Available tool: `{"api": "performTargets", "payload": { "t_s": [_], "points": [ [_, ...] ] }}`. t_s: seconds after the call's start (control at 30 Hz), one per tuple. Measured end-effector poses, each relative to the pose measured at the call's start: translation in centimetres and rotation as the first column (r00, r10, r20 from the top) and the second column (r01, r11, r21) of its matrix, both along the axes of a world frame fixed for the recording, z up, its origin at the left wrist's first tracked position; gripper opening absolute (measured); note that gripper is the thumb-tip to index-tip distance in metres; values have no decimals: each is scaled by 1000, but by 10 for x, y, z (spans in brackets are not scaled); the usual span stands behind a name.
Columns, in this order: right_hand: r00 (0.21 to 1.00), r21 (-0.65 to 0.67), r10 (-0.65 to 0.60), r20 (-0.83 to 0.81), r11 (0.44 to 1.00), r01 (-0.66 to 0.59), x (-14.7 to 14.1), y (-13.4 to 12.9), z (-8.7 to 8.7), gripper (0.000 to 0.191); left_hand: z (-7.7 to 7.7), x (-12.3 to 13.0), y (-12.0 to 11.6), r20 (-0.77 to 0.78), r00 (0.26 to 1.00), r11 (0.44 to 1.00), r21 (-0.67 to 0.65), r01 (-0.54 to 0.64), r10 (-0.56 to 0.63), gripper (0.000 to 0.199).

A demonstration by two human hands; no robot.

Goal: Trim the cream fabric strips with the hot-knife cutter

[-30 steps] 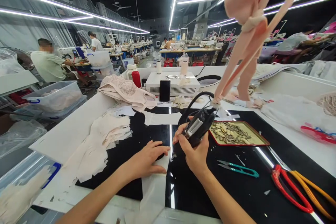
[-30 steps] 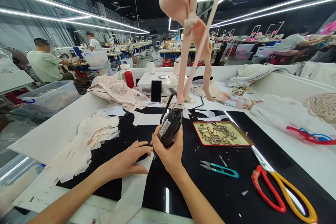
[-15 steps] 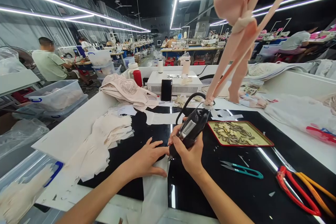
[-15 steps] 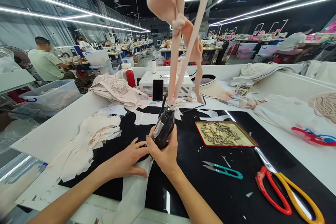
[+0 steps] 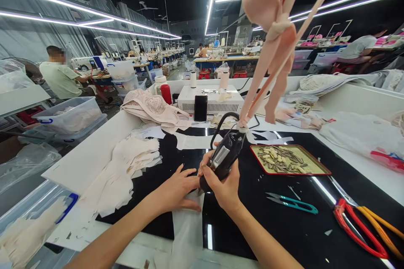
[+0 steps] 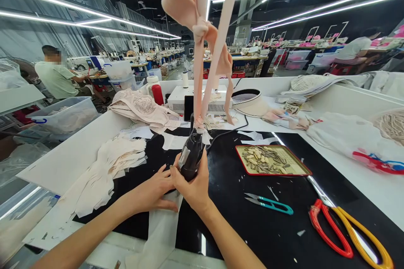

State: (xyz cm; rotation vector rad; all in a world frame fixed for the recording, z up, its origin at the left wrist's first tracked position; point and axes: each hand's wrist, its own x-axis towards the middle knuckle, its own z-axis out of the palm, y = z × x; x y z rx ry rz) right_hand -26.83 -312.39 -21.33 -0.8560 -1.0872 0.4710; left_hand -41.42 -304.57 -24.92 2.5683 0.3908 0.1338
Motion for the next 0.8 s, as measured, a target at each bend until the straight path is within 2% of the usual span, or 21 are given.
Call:
{"api": "performTargets", "payload": {
  "t_s": [0.1,0.17,0.57,0.8],
  "points": [
    [999,4,-32,-14,999,33,6,-2,4,37,4,-1,0,-22,1000,1000,-12,-1,1,36],
    [998,20,-49,-36,999,50,10,-2,6,40,6,-2,0,-30,1000,1000,-19,0,0,30],
    [999,6,-54,-3,999,54,13,-3,3,35,5,-1,2,-18,1000,998,-58,5,-6,30],
    [999,-4,-27,-24,1000,27,12,-6,3,43,5,-1,2,-12,1000,999,-52,6,-7,29]
  ]
}}
